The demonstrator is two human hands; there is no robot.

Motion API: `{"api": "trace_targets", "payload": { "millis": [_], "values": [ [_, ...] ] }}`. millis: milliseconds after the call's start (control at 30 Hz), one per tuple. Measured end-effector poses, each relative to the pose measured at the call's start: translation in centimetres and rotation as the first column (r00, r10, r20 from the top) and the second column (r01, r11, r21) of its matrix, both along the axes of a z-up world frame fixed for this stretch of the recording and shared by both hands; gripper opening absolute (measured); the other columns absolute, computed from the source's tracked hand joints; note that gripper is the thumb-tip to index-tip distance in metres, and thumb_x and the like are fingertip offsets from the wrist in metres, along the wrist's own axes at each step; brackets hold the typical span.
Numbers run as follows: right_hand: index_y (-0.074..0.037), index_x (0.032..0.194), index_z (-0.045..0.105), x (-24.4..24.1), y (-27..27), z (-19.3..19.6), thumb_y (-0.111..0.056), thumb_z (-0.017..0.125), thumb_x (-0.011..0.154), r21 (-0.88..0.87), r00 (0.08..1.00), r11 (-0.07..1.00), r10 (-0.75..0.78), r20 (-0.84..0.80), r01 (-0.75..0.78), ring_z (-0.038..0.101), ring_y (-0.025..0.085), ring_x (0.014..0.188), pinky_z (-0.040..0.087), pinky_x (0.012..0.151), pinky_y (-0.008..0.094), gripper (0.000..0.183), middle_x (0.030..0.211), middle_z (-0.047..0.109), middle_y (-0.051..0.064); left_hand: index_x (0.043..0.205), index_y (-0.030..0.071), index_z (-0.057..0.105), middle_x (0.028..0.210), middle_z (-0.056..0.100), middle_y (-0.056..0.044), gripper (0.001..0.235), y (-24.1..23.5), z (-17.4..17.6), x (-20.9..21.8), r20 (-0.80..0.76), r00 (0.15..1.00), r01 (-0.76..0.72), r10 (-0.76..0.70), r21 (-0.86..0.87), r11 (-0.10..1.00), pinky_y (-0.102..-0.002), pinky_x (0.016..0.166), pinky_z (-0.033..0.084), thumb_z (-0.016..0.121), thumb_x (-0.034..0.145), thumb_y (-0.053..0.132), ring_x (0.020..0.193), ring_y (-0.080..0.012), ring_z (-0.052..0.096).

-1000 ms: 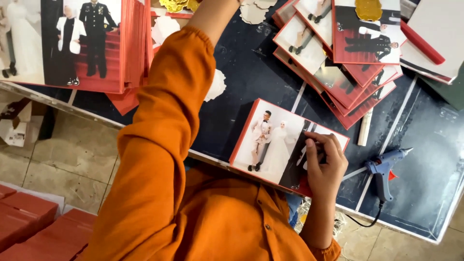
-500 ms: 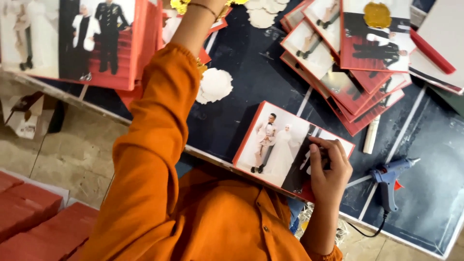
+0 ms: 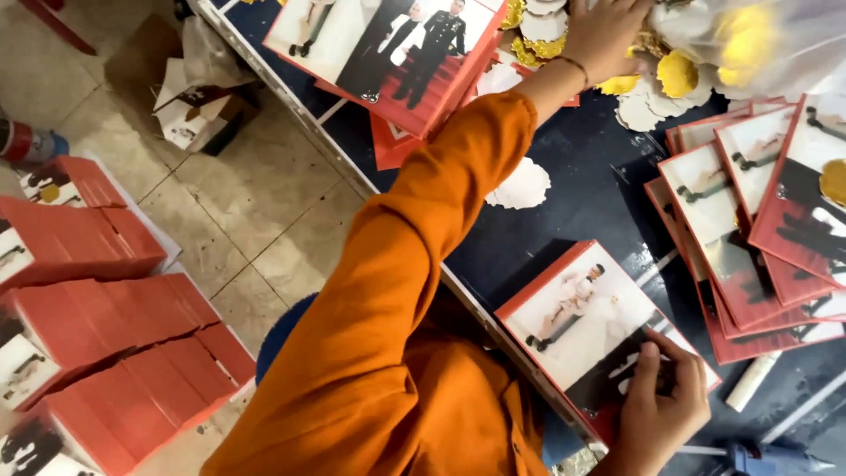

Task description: Assembling wedding invitations by applying hot glue to decorative cutouts and sticking them onto printed cards.

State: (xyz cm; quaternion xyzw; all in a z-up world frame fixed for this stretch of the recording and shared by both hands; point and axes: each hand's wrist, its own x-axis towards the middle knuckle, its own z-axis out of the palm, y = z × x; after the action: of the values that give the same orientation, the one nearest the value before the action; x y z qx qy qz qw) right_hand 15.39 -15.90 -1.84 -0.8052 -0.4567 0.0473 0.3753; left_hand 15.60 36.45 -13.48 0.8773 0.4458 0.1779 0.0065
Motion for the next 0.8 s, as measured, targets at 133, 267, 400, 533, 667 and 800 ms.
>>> {"api": "trace_targets", "payload": {
  "millis": [133, 267, 400, 533, 667, 800],
  "values": [
    [0.001, 0.13, 0.081, 0.2, 0.0, -0.4, -0.004, 0.07, 0.124, 0.005, 1.0, 1.0, 0.015, 0.027, -0.015, 0.06, 0.023, 0.091, 0.047, 0.084, 0.036, 0.014, 0.114, 0.071, 0.012, 0.144, 0.024, 0.059, 0.154, 0.051, 0.002, 0.088, -1.7, 0.0, -2.7, 0.003, 1.0, -0.01, 0.01, 0.185, 0.983, -0.071, 0.122, 0.038, 0.102, 0.088, 0.076, 0.149, -0.0199, 0.042],
    [0.0, 0.129, 0.081, 0.1, -0.1, -0.6, -0.005, 0.07, 0.123, -0.002, 1.0, 1.0, 0.006, 0.01, -0.006, 0.056, 0.021, 0.085, 0.045, 0.079, 0.036, 0.014, 0.11, 0.068, 0.012, 0.126, 0.014, 0.077, 0.138, 0.061, -0.009, 0.069, -3.6, -0.7, -4.3, 0.092, 0.994, 0.021, -0.056, 0.339, 0.941, -0.075, 0.118, 0.032, 0.088, 0.089, 0.071, 0.138, -0.0299, 0.046],
    [-0.001, 0.129, 0.081, -0.2, -0.1, 0.0, -0.004, 0.069, 0.121, 0.0, 1.0, 1.0, -0.008, -0.028, 0.008, 0.054, 0.018, 0.084, 0.044, 0.078, 0.034, 0.014, 0.109, 0.067, 0.01, 0.128, 0.015, 0.075, 0.136, 0.061, -0.013, 0.078, -5.1, -0.6, -5.8, 0.048, 0.996, 0.053, -0.069, 0.279, 0.959, -0.075, 0.114, 0.038, 0.082, 0.087, 0.081, 0.132, -0.0331, 0.051],
    [-0.002, 0.129, 0.081, -0.3, -0.1, -0.1, -0.006, 0.069, 0.122, -0.007, 1.0, 1.0, -0.009, -0.007, 0.009, 0.055, 0.02, 0.086, 0.044, 0.078, 0.035, 0.014, 0.111, 0.068, 0.01, 0.14, 0.018, 0.067, 0.149, 0.049, -0.019, 0.091, -8.9, 2.4, -9.2, 0.003, 0.986, 0.168, -0.169, 0.123, 0.978, -0.084, 0.118, 0.018, 0.081, 0.082, 0.088, 0.143, -0.0377, 0.042],
    [-0.003, 0.128, 0.081, -0.2, -0.1, -0.4, -0.004, 0.069, 0.121, 0.006, 1.0, 1.0, -0.004, -0.004, 0.004, 0.053, 0.018, 0.08, 0.045, 0.077, 0.035, 0.014, 0.11, 0.066, 0.01, 0.174, 0.017, 0.01, 0.175, 0.047, -0.007, 0.123, -15.2, 5.5, -14.4, 0.079, 0.994, 0.071, -0.076, 0.066, 0.995, -0.075, 0.132, 0.027, 0.065, 0.105, 0.103, 0.167, -0.0242, 0.037],
    [-0.002, 0.13, 0.081, 0.4, -0.3, -0.9, -0.005, 0.07, 0.12, 0.01, 0.999, 1.0, 0.025, 0.03, -0.025, 0.058, 0.022, 0.089, 0.047, 0.082, 0.037, 0.015, 0.113, 0.069, 0.011, 0.135, 0.011, 0.054, 0.135, 0.065, -0.009, 0.028, -21.5, 17.7, -28.4, 0.772, 0.629, 0.233, -0.095, -0.07, 0.97, -0.034, 0.111, 0.062, 0.067, 0.112, 0.021, 0.128, -0.0255, 0.067]
  ]
}}
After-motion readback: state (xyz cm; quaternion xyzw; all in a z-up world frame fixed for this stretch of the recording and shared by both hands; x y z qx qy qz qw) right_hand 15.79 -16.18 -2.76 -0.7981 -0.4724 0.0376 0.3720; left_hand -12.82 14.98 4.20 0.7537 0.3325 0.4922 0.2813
